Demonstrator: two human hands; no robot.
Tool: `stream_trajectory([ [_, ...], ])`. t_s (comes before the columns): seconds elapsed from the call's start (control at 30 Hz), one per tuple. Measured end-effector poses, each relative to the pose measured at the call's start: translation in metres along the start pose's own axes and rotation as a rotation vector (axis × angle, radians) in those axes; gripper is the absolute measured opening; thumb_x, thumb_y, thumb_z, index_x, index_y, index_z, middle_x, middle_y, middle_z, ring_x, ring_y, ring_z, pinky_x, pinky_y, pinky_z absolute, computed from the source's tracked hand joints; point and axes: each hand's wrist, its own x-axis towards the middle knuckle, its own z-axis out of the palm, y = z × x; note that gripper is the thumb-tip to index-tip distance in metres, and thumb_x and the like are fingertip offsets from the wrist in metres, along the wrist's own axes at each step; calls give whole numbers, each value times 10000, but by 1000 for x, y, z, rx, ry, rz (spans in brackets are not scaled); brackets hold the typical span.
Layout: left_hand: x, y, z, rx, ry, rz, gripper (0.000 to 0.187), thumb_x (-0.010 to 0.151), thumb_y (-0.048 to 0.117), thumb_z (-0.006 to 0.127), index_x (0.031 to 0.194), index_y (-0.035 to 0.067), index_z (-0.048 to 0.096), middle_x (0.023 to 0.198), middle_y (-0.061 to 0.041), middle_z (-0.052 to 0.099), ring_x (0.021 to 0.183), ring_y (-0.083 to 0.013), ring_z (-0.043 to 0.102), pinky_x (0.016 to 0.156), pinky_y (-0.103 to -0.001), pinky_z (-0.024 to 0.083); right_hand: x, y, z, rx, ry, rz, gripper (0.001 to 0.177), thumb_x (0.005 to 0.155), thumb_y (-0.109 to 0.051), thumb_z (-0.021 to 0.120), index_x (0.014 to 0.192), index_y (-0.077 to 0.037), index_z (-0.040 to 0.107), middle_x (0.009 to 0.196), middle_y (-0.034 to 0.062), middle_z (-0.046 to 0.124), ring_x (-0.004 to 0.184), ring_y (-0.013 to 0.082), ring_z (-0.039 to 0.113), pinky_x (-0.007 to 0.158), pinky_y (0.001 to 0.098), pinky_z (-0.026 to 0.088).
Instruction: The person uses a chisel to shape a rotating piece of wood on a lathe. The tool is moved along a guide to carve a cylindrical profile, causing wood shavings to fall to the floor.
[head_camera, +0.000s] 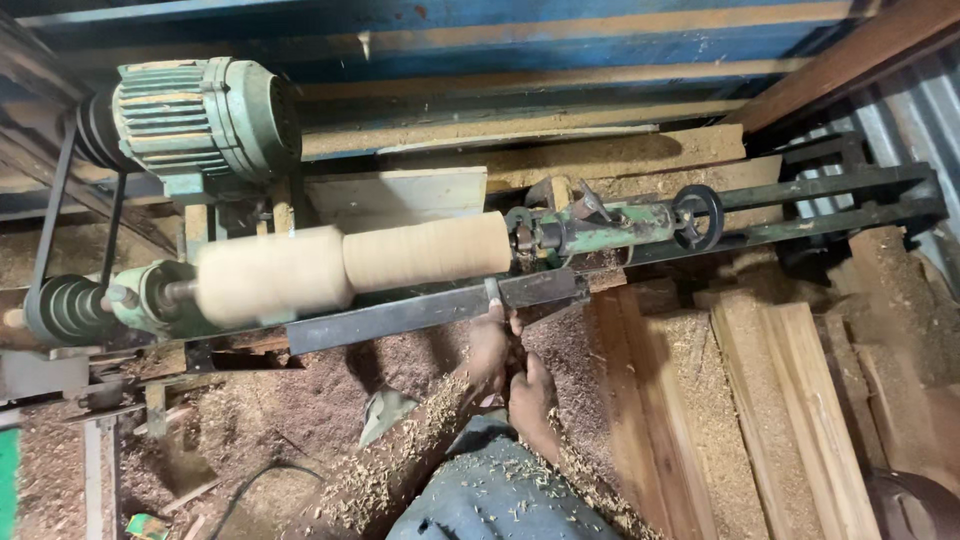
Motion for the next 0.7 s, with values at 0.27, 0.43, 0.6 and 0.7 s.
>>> stream_trajectory([
  [0.27, -8, -2, 18, -96, 49, -36, 315, 1060, 222, 500, 821, 55, 621, 628, -33, 581, 512, -136, 484, 467, -301, 362, 1, -3, -10, 106, 56, -56, 154, 881, -8, 508, 974, -41, 627, 818, 83, 669, 755, 224, 638, 710, 398, 499],
  [0.43, 4, -16, 14, -85, -50, 12, 319, 1065, 239, 474, 857, 56, 631, 659, -24, 585, 539, -127, 482, 492, -298, 372, 6, 8, -11, 105, 60, -43, 184, 850, 11, 479, 955, -23, 626, 826, 128, 669, 771, 260, 639, 712, 420, 507],
  [0.6, -8, -1, 23, -63, -31, -87, 397, 1080, 328, 444, 817, 78, 603, 623, -11, 547, 508, -129, 439, 474, -290, 338, 7, 10, -14, -97, 109, -35, 203, 860, -34, 510, 1010, -61, 643, 847, 135, 666, 785, 293, 647, 739, 449, 495],
  [0.7, -12, 2, 28, -58, 1, -110, 400, 1082, 327, 462, 810, 72, 607, 630, -18, 559, 519, -134, 464, 480, -287, 360, 1, -2, -18, -58, 85, 17, 218, 882, -54, 506, 1052, -79, 640, 889, 125, 670, 814, 282, 656, 756, 446, 506],
])
